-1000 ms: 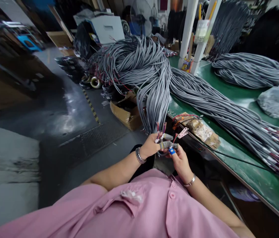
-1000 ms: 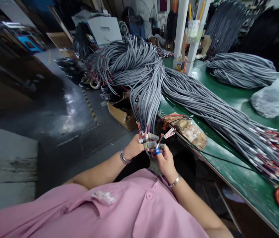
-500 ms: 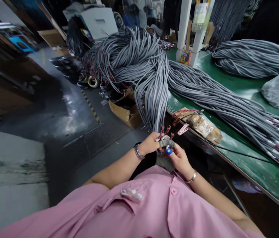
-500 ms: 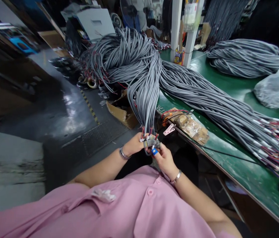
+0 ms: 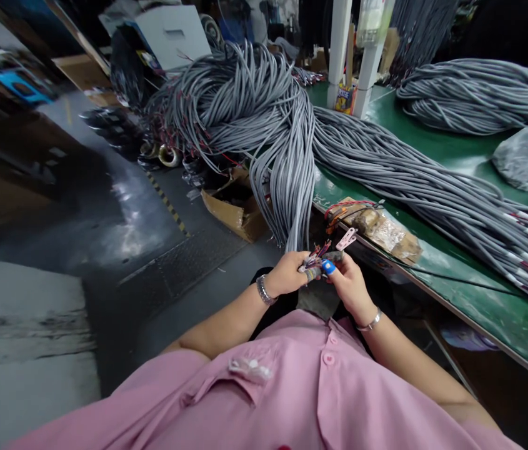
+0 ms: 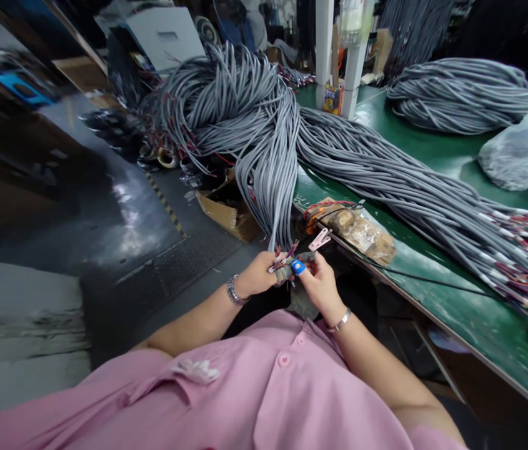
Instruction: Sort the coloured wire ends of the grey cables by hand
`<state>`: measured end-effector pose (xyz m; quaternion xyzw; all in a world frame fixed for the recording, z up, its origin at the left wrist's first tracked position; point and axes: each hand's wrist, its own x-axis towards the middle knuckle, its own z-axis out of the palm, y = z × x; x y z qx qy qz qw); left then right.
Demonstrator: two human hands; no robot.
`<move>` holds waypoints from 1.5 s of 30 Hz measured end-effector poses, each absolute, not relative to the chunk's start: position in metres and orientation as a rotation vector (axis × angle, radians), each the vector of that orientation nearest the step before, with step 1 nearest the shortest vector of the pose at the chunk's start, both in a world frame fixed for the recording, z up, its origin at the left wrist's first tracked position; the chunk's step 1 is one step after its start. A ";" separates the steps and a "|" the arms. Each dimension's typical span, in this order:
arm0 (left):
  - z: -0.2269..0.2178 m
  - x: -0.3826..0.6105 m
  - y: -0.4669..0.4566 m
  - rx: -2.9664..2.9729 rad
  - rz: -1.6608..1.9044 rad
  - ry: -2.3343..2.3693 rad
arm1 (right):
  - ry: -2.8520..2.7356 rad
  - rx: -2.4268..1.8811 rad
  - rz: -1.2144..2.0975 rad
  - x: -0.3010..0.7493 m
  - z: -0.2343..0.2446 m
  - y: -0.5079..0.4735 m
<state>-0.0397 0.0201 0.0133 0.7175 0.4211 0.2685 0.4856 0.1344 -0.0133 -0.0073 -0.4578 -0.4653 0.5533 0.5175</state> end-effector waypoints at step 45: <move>0.018 -0.033 0.020 1.537 0.770 1.090 | -0.900 -1.032 1.426 0.135 -0.016 -0.009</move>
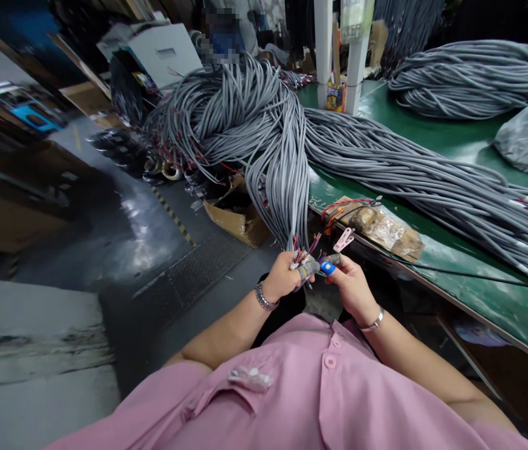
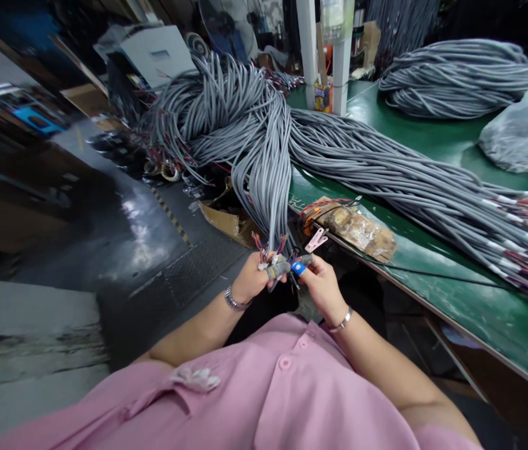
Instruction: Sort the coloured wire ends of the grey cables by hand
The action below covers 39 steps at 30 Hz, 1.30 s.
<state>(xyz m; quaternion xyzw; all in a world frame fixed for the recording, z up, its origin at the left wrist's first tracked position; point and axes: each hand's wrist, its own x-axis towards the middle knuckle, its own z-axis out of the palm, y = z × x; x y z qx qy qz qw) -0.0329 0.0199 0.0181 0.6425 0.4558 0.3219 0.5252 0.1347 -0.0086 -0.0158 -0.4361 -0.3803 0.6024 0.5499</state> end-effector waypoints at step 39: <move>0.018 -0.035 0.020 1.505 0.823 1.040 | -0.856 -1.005 1.506 0.134 -0.010 -0.011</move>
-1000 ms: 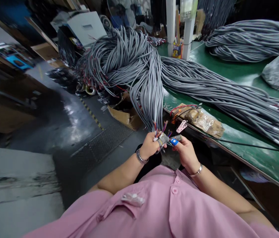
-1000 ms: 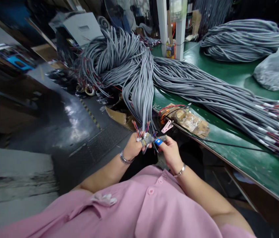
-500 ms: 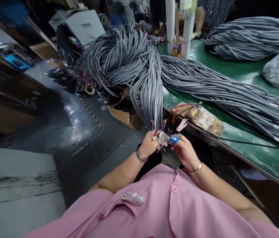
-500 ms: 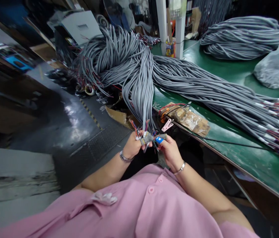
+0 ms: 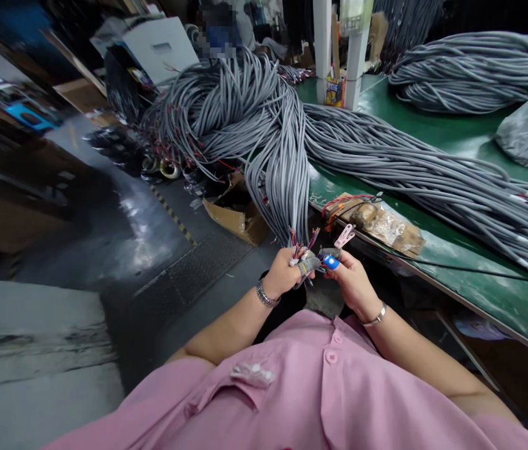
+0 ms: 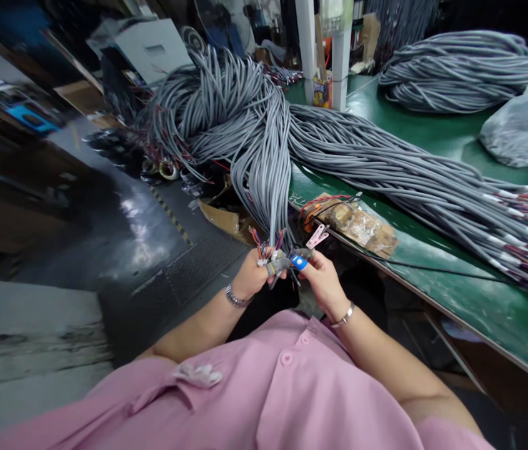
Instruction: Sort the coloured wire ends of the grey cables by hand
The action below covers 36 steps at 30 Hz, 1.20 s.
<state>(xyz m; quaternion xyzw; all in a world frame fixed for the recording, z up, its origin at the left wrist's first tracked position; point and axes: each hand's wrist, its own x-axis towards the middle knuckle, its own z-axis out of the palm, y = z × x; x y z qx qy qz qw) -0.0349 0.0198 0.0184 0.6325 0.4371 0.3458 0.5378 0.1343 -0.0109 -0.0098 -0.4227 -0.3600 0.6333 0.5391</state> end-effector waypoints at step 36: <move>0.020 -0.038 0.034 1.685 0.450 1.063 | -0.922 -1.069 1.646 0.137 -0.015 0.011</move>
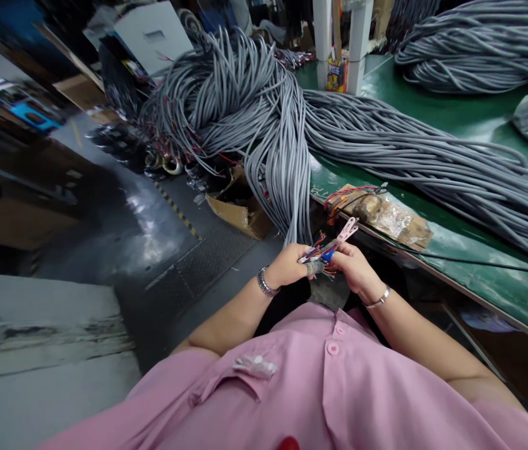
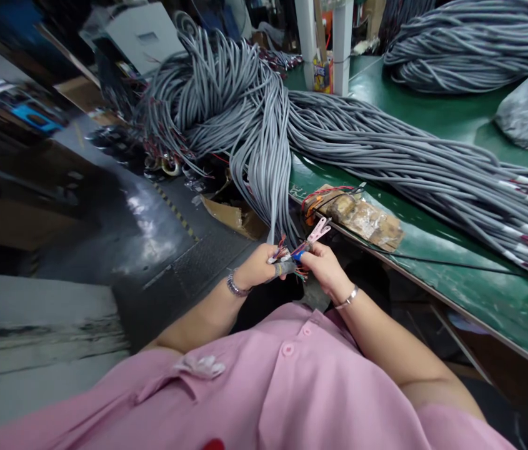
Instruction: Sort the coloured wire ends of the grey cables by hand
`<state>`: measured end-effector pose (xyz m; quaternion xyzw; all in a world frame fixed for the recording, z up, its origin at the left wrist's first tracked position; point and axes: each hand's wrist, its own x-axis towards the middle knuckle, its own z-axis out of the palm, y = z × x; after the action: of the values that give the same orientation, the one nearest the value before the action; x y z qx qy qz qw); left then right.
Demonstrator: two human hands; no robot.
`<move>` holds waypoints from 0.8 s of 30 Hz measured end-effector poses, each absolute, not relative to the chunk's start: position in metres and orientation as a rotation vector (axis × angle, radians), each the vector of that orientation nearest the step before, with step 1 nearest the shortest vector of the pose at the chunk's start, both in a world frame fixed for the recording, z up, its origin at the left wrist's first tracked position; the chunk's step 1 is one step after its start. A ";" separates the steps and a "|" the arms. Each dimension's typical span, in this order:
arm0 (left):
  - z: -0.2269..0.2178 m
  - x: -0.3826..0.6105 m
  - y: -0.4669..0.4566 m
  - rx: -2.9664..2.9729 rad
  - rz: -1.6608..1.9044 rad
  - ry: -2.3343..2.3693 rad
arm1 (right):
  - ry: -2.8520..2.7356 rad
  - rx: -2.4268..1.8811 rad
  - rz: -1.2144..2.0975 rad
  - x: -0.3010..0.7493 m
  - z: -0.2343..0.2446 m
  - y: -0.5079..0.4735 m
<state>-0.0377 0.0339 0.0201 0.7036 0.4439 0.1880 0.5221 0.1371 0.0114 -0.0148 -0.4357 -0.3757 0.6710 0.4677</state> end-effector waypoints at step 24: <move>0.031 -0.032 0.027 1.572 0.622 1.079 | -0.882 -0.990 1.550 0.143 -0.013 -0.002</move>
<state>-0.0322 0.0268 0.0310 0.6607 0.4535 0.2613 0.5381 0.1430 -0.0016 -0.0126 -0.4134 -0.3686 0.6476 0.5234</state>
